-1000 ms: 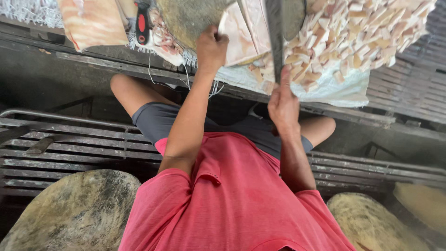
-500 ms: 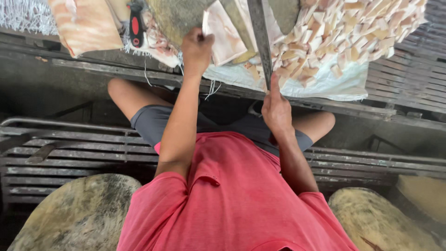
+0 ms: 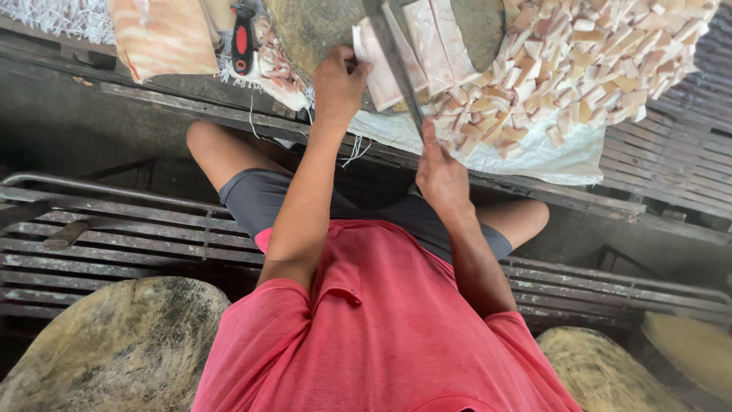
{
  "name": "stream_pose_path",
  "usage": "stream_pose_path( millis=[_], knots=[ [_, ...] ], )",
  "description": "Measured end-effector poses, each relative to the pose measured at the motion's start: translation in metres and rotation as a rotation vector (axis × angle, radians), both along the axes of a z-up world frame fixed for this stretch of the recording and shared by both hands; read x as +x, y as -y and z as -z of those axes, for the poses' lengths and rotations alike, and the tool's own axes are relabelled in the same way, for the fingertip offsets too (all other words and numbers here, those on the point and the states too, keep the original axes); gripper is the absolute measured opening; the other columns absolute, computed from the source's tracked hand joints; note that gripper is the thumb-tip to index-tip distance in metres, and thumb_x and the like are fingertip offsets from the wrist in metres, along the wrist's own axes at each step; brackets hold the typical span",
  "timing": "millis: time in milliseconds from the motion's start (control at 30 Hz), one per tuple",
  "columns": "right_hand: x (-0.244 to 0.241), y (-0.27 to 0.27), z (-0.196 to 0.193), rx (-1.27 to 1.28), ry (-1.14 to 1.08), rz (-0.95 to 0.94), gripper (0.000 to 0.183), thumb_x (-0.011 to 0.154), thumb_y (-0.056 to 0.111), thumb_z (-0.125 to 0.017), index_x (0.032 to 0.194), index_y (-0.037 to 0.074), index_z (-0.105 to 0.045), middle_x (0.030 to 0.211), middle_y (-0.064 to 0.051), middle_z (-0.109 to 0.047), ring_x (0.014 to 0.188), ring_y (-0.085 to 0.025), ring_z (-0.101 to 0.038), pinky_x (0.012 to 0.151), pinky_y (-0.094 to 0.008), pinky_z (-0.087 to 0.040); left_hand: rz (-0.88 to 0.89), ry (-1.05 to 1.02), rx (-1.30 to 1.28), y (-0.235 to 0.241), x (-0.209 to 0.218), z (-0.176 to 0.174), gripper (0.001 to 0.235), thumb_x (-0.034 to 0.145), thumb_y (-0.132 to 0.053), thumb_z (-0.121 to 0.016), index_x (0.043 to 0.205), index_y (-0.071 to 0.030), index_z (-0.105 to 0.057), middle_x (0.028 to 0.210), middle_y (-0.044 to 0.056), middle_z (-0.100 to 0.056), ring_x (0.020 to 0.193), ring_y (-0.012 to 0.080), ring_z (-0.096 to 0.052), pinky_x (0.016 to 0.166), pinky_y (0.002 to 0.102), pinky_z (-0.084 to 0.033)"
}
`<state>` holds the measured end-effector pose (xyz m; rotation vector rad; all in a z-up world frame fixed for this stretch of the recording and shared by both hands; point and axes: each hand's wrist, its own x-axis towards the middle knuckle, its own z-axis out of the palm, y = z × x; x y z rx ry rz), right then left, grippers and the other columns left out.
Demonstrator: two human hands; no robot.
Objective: The person sits cross-legged on a metal grate floor and uses a large knife to cut a white sheet-like food item into small rectangular pieces on a wooden board. The cut pieces are placed onto a white sack beside the board.
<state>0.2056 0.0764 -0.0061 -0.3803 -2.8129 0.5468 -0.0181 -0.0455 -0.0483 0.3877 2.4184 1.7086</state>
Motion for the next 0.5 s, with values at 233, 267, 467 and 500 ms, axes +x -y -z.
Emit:
stream_pose_path(
  millis=[233,267,467,500],
  knots=[
    [0.046,-0.013,-0.059,-0.257,-0.581,0.268,0.063,0.111,0.003,-0.049,0.164,0.013,-0.015,0.083,-0.014,-0.072,0.061,-0.028,-0.064,0.052,-0.038,-0.053,-0.008,0.226,0.175,0.007,0.002,0.008,0.026,0.090,-0.012,-0.077,0.105,0.006,-0.065,0.080,0.013,-0.076,0.065,0.0160,-0.078,0.056,0.028,-0.061],
    [0.041,-0.012,-0.050,-0.190,-0.436,0.212,0.065,0.108,0.003,-0.050,0.164,0.012,-0.018,0.082,-0.016,-0.072,0.062,-0.031,-0.064,0.053,-0.041,-0.053,-0.011,0.242,0.180,0.009,0.004,0.009,0.027,0.090,-0.012,-0.077,0.106,0.006,-0.065,0.081,0.012,-0.076,0.066,0.0159,-0.078,0.056,0.028,-0.061],
    [0.016,-0.011,-0.006,-0.013,0.188,0.055,0.072,0.094,0.004,-0.056,0.162,0.010,-0.033,0.077,-0.028,-0.067,0.066,-0.048,-0.066,0.062,-0.057,-0.051,0.077,0.001,0.075,-0.005,0.001,0.008,0.032,0.085,-0.018,-0.081,0.104,0.004,-0.067,0.084,0.014,-0.076,0.072,0.0236,-0.077,0.064,0.035,-0.060],
    [0.022,-0.006,-0.012,-0.092,0.231,0.081,0.070,0.094,0.004,-0.056,0.161,0.012,-0.036,0.074,-0.029,-0.066,0.067,-0.050,-0.066,0.063,-0.059,-0.050,0.108,-0.079,-0.007,0.003,0.002,0.005,0.034,0.083,-0.019,-0.083,0.103,0.004,-0.067,0.082,0.015,-0.075,0.074,0.0264,-0.076,0.066,0.038,-0.059]
  ],
)
